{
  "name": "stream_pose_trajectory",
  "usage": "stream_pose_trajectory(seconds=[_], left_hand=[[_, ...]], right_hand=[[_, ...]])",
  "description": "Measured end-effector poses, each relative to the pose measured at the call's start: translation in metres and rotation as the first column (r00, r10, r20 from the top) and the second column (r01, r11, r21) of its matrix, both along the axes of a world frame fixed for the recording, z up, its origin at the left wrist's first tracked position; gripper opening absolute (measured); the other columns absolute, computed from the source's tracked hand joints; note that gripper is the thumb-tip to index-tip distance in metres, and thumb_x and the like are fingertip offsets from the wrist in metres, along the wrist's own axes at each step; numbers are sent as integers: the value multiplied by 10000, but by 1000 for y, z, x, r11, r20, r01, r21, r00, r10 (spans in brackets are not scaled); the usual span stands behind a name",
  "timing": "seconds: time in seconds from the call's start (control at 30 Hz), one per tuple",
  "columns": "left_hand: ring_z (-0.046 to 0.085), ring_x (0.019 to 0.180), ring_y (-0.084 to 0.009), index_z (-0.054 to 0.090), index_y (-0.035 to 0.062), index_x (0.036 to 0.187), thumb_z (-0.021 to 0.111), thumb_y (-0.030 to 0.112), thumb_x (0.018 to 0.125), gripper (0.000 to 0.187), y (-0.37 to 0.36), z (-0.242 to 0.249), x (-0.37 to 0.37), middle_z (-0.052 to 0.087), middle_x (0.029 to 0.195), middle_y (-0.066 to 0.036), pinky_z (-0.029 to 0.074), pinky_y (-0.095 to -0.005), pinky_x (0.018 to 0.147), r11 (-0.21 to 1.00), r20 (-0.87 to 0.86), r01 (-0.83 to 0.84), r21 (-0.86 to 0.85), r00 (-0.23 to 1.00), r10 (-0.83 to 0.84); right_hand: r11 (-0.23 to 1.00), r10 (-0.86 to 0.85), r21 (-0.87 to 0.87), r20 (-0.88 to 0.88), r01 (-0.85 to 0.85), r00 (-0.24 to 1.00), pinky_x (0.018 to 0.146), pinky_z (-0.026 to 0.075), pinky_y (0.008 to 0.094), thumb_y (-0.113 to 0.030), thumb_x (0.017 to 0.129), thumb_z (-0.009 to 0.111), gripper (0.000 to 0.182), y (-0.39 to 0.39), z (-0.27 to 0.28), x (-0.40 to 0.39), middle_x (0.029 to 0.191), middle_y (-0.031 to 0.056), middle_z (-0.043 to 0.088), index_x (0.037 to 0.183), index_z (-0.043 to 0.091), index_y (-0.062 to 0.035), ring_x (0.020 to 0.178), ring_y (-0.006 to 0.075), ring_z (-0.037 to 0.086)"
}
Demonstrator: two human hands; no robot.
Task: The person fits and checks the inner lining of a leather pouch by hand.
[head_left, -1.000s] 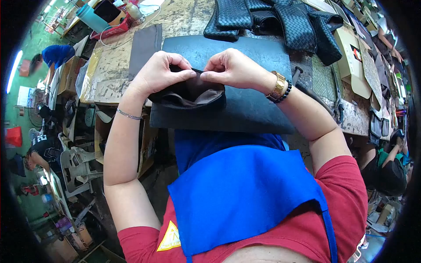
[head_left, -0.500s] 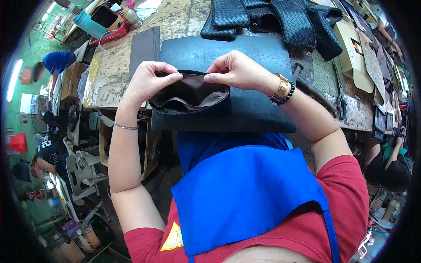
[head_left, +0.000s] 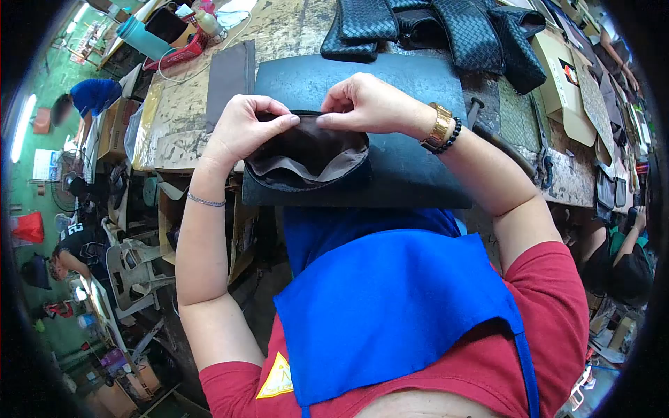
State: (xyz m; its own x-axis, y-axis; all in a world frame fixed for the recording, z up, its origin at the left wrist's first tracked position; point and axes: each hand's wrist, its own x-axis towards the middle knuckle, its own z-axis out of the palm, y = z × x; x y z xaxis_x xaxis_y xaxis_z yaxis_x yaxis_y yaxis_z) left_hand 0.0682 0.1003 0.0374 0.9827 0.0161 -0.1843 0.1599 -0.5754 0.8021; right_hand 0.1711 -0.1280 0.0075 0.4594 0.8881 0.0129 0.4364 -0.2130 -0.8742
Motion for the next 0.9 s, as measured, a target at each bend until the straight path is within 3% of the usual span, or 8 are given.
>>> stream_pose_trajectory(seconds=[0.17,0.33,0.43,0.53,0.67,0.9], left_hand=[[609,783,-68,740,-28,881,772,150,837,185,2,3,-6,702,868,-28,496,-228,721,998,116,45,34,992,-49],[615,781,-75,742,-32,892,762,133,843,173,4,3,-11,705,877,-37,498,-227,715,1000,66,-4,-4,998,4],[611,777,-72,740,-30,890,758,125,844,162,2,4,-10,702,865,-32,497,-227,707,1000,41,-14,9,999,14],[618,744,-69,741,-28,872,764,139,829,174,0,1,-11,705,800,-31,511,-240,693,1000,70,-7,-22,998,8],[628,714,-79,744,-11,869,759,144,816,165,-2,1,-12,716,763,-58,522,-258,689,1000,142,18,11,990,-20],[673,720,-121,753,-7,895,756,158,809,187,-2,7,-21,741,816,-108,536,-278,704,995,225,5,101,974,-27]], right_hand=[[1000,-3,11,22,3,1000,615,490,244,-262,911,694,263,0,-4,6,745,35,691,943,710,-2,662,75,602],[998,44,-51,-56,-47,997,649,506,253,-259,911,690,252,2,-5,8,783,51,713,941,716,-9,701,86,627],[998,-5,69,-2,5,1000,652,509,263,-240,902,685,230,4,-5,3,765,49,705,919,708,-12,697,88,627],[996,31,80,78,-37,997,655,513,269,-221,887,686,215,5,-8,7,756,51,702,904,701,-8,700,89,629],[998,64,-29,30,-63,997,638,502,252,-207,882,700,203,10,-2,7,728,26,687,910,701,-6,675,60,597],[999,34,20,-99,-32,995,625,492,224,-187,906,702,200,13,0,2,763,14,697,923,710,12,689,38,590]])
